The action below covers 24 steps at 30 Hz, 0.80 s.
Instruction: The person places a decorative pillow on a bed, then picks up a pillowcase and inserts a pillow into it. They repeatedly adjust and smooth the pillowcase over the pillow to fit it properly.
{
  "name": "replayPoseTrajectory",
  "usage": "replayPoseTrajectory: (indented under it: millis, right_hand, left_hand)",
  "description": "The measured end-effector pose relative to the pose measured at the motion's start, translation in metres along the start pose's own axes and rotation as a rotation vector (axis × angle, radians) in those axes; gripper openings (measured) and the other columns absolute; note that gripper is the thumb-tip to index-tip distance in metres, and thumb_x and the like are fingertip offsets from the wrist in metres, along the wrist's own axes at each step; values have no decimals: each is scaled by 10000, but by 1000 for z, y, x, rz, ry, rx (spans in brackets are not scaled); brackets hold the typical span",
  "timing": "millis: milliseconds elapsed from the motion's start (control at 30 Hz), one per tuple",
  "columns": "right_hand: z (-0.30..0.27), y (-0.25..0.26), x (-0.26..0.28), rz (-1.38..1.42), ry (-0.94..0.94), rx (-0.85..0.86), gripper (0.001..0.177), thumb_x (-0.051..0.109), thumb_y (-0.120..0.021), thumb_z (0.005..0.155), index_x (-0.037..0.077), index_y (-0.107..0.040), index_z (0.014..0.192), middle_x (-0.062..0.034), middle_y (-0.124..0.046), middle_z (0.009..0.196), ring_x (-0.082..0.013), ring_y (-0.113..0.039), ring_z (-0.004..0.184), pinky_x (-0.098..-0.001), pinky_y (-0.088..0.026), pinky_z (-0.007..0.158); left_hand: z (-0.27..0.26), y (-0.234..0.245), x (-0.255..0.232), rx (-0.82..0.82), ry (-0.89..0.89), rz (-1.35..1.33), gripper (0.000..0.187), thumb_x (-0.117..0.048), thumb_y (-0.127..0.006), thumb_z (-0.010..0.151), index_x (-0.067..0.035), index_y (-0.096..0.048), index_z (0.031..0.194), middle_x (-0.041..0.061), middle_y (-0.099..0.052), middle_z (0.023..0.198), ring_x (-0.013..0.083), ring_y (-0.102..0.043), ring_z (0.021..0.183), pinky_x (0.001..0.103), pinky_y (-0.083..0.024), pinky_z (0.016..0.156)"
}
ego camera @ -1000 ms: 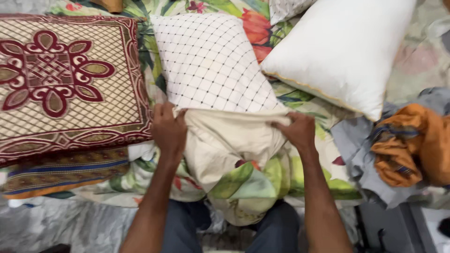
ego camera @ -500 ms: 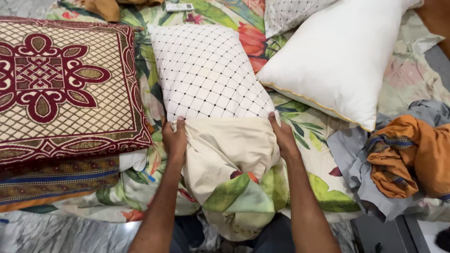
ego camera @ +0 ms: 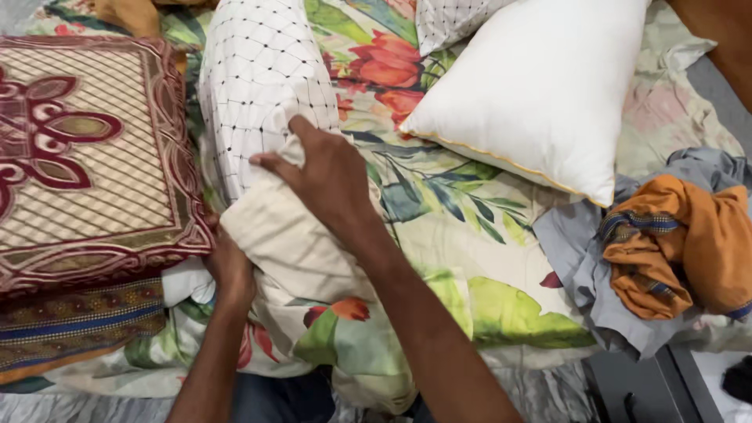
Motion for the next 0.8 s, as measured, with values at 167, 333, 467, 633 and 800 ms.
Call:
replayPoseTrajectory:
  millis: [167,333,467,633,800]
  right_hand:
    - [-32,7,-39,93,-21,-117,606,552,-799,755,49,-628,1046,-201,-686,748,-408,-700,725,-477,-516,603]
    - [-48,2,-95,477,-255,-89,635,573,-382,1049,43,-611,1315,-201,-713,1087,-309,-675,1035,-389,-516,911]
    - [-54,-5,-118,751,-400,69,884,648,-69,1030,48,-569,1445,-126,-613,1399,-192,-545,1287,-312,-335,1137]
    - [-63,8,-126,1116,-377,171,805,635,-278,1043,4,-524,1477,-160,-610,1435,-220,-570,1323,-330,-389,1155]
    - [-138,0,-137,404,-343,-63,664,302,-733,918,34,-445,1453,-171,-649,1285,-232,-637,1131,-356,-514,977]
  left_hand:
    - [-142,-111,-79,682,-1020,703,523,-248,-632,1023,-23,-501,1477,186,-556,1460,320,-507,1385,420,-370,1175]
    - [-191,-179,-112,787,-1193,1122,593,-421,-835,800,-47,-642,1218,190,-650,1128,391,-615,1073,491,-481,920]
    - [-177,-187,-109,827,-1159,1263,504,-435,-786,845,-26,-654,1110,188,-689,982,392,-663,907,499,-508,766]
    - [-155,-174,-100,754,-1330,1324,276,-312,-639,982,-39,-670,974,151,-687,824,375,-663,801,541,-465,675]
    - [-141,-170,-90,477,-1323,1177,306,-262,-593,1047,-31,-622,848,191,-650,800,419,-619,753,537,-465,678]
Point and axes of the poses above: each hand's wrist, its own z-axis towards the middle knuckle, its own y-axis out of the back of the hand, x = y × z, the point moved 2 cm from there along z, towards the middle knuckle
